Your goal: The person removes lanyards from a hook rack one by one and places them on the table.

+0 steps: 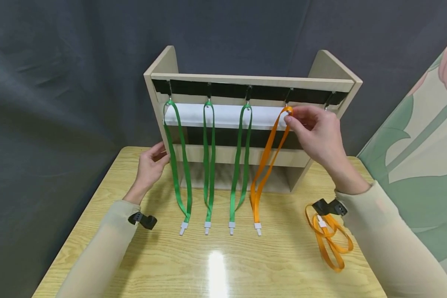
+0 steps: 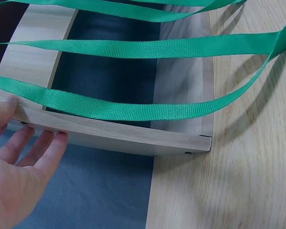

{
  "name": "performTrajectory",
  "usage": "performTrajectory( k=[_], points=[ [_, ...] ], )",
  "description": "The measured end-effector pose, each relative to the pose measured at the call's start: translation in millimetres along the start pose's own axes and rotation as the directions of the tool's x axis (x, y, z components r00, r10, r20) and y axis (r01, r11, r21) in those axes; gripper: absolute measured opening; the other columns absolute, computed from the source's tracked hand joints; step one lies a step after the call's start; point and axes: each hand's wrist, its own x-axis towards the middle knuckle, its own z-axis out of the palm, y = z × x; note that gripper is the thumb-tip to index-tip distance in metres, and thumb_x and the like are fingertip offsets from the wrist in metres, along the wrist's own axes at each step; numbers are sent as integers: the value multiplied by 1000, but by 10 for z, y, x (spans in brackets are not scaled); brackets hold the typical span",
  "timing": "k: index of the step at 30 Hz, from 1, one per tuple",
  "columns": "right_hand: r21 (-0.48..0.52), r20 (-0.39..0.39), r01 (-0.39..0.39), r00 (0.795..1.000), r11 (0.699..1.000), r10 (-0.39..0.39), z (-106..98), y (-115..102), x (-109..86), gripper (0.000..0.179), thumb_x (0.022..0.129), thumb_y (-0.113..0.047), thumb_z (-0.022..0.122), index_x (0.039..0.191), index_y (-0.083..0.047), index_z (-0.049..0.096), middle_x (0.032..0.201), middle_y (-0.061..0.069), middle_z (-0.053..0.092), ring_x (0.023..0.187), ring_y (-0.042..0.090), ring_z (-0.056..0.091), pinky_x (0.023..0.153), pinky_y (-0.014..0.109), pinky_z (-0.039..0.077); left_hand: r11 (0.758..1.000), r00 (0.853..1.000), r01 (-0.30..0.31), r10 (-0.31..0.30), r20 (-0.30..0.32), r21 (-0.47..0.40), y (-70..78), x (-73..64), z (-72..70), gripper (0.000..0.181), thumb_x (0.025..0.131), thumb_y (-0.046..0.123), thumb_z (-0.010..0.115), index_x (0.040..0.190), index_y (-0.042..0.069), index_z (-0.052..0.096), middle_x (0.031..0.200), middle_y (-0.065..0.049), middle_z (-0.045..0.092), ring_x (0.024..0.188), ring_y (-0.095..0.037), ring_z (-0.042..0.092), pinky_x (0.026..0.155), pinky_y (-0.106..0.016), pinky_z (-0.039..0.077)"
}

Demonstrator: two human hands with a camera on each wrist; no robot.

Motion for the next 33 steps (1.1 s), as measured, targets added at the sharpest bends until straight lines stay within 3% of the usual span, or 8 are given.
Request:
performTrajectory(
  k=[13, 21, 24, 33],
  points=[
    [81, 14, 21, 1000, 997, -22, -143, -97, -47, 22, 90, -14, 68, 105, 1, 69, 93, 8, 68, 76, 9, 65, 70, 15, 51, 1000, 1000, -20, 20, 5, -8, -30, 7, -10, 41, 89, -14, 57, 129, -11, 52, 117, -31, 58, 105, -45, 56, 74, -33, 56],
    [112, 42, -8, 999, 994, 3, -275, -132, -41, 22, 88, -12, 70, 105, 2, 68, 93, 3, 68, 75, 13, 66, 69, 16, 53, 1000, 1000, -5, 5, 7, -2, -21, -2, -15, 40, 89, -12, 57, 129, -11, 53, 118, -31, 57, 106, -44, 56, 75, -26, 55],
    [99, 43, -16, 999, 995, 12, -332, -147, -40, 23, 88, -14, 71, 104, 1, 69, 91, 1, 69, 74, 13, 65, 67, 15, 51, 1000, 1000, -3, 3, 9, -1, -23, -3, -16, 40, 89, -11, 57, 129, -11, 53, 118, -30, 57, 106, -44, 56, 76, -32, 55],
    [96, 28, 16, 999, 995, -18, -503, -251, -56, 20, 87, -14, 71, 100, 1, 69, 86, 2, 68, 70, 13, 63, 63, 15, 49, 1000, 1000, -25, 25, 12, -5, -14, 1, -12, 39, 89, -13, 56, 128, -12, 53, 117, -31, 57, 105, -46, 56, 74, -22, 54]
  ],
)
